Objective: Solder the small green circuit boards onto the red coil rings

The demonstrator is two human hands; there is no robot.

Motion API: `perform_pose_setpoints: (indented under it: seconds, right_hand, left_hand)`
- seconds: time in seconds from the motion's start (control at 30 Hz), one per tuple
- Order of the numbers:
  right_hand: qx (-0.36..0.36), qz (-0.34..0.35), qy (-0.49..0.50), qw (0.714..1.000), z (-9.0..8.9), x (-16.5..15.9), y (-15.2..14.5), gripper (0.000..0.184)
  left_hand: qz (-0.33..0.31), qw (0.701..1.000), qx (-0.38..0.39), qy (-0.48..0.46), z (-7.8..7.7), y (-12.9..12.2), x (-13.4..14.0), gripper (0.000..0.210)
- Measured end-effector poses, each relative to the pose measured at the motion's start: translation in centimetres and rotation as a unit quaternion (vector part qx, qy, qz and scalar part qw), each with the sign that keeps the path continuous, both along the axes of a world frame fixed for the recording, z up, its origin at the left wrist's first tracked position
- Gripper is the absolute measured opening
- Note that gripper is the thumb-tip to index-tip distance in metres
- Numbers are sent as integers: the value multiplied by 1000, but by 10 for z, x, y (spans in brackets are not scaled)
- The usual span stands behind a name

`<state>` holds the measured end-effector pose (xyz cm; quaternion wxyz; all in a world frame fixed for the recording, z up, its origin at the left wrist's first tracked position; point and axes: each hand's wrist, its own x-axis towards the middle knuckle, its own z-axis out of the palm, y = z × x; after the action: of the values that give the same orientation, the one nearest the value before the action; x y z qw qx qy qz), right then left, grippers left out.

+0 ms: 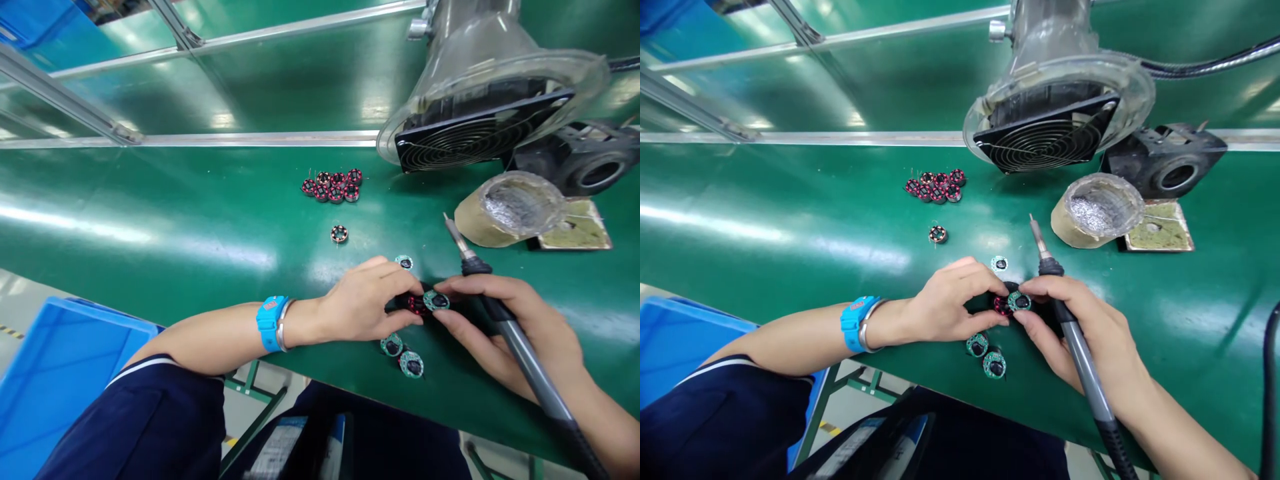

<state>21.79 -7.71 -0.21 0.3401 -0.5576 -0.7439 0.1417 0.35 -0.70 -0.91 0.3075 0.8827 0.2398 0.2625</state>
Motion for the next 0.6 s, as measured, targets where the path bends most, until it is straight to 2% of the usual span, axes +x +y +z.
perform_pose_setpoints:
  seconds: [0.2, 0.47, 0.6]
  right_hand:
    - [-11, -4, 26, 1000, 0, -2, 0, 30]
    - [13, 112, 13, 993, 5, 0, 8, 33]
    - [23, 111, 5, 994, 4, 2, 8, 31]
  left_hand:
    - [-12, 999, -23, -21, -5, 1, -2, 21]
    - [-37, 994, -97, -30, -1, 6, -3, 10]
    - [-48, 995, -85, -23, -1, 7, -2, 15]
